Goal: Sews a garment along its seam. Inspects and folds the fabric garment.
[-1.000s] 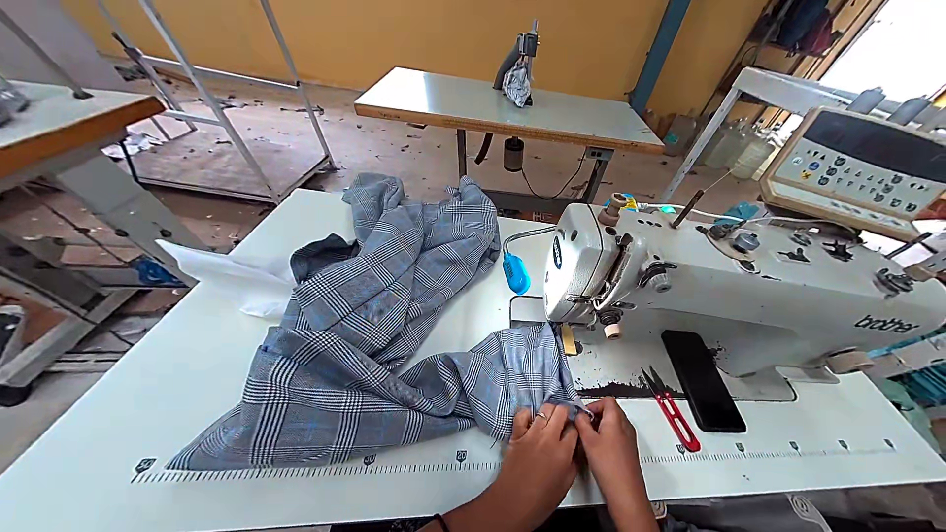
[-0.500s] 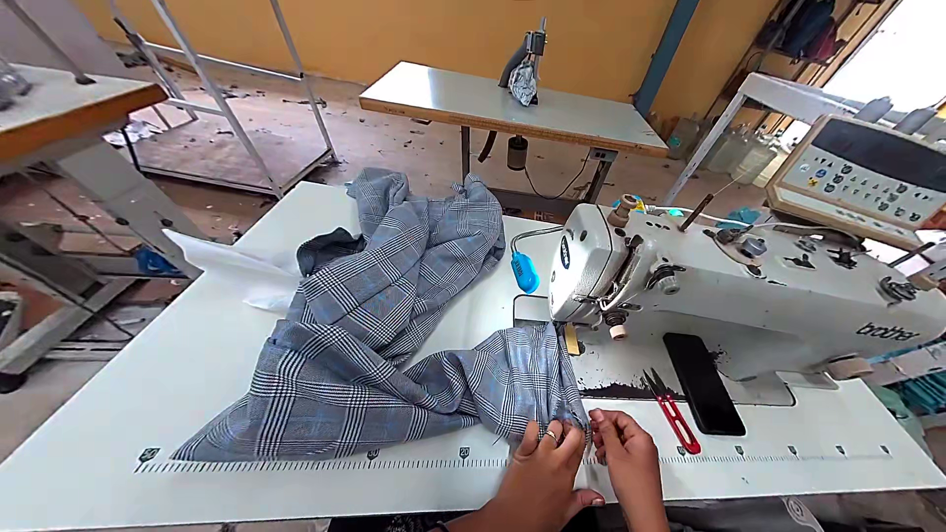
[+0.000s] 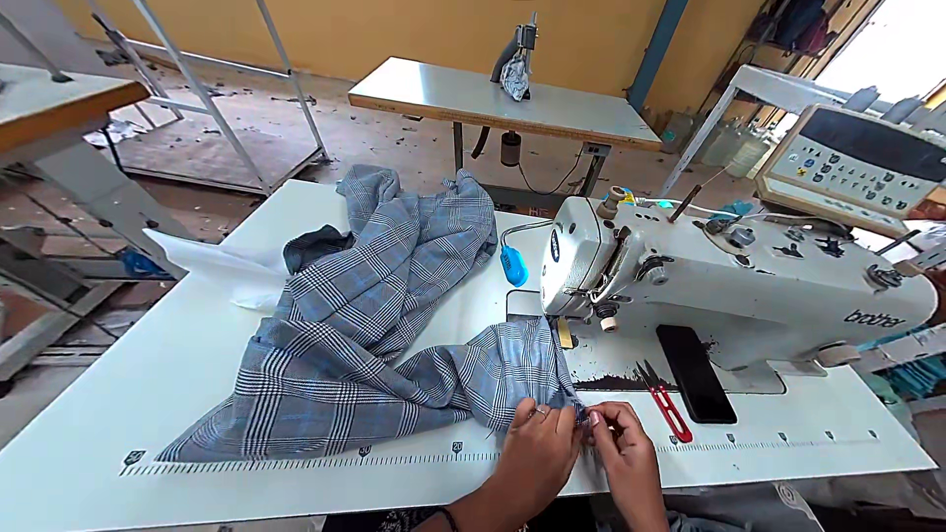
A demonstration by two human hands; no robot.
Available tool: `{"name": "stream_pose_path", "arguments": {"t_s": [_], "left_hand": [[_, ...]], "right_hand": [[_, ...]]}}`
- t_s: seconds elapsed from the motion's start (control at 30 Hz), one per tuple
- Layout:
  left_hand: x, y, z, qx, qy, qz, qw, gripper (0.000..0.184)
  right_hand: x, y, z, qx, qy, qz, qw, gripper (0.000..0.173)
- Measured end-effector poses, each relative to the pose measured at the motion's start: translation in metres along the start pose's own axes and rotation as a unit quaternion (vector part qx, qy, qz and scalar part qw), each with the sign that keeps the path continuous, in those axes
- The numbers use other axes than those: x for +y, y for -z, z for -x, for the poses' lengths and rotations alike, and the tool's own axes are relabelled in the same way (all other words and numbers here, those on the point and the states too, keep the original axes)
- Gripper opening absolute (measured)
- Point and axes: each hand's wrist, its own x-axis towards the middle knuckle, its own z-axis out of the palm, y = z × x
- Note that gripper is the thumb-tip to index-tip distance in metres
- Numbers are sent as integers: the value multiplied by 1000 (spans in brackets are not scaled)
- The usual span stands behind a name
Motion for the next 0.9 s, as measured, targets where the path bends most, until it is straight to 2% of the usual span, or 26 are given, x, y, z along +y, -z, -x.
{"name": "stream_pose_path", "arguments": {"t_s": [0.1, 0.23, 0.33, 0.4, 0.47, 0.53, 0.63, 0.73, 0.77, 0.83, 0.9], "left_hand": [[-1, 0, -6, -4, 11, 17, 1000, 19], [-4, 2, -15, -26, 19, 41, 999, 26], [-7, 8, -27, -123, 39, 99, 987, 40], [-7, 12, -34, -166, 54, 135, 975, 31], [-7, 9, -32, -125, 43, 139, 981, 19], [-9, 1, -22, -34, 4, 114, 993, 14], [-10, -3, -8, 53, -27, 66, 996, 12], [-8, 2, 2, 69, -5, 77, 995, 14], [-6, 4, 4, 68, 6, 89, 994, 14], [-4, 6, 8, 62, 34, 111, 991, 14], [-1, 9, 8, 50, 79, 139, 986, 13]], "right_hand": [[3, 12, 3, -32, 34, 34, 998, 18], [14, 55, -21, 81, 31, 231, 969, 19], [29, 76, -41, 60, -47, 294, 953, 27], [35, 76, -48, 48, -57, 317, 945, 30], [33, 72, -48, 51, -45, 338, 939, 27], [24, 65, -42, 42, -42, 363, 930, 25], [12, 50, -22, 45, -41, 280, 958, 27], [-7, 30, 5, 20, -66, 117, 991, 31], [-14, 26, 14, -1, -58, 97, 994, 32], [-23, 20, 24, -47, -23, 143, 988, 35], [-25, 17, 26, -79, 23, 238, 968, 33]]}}
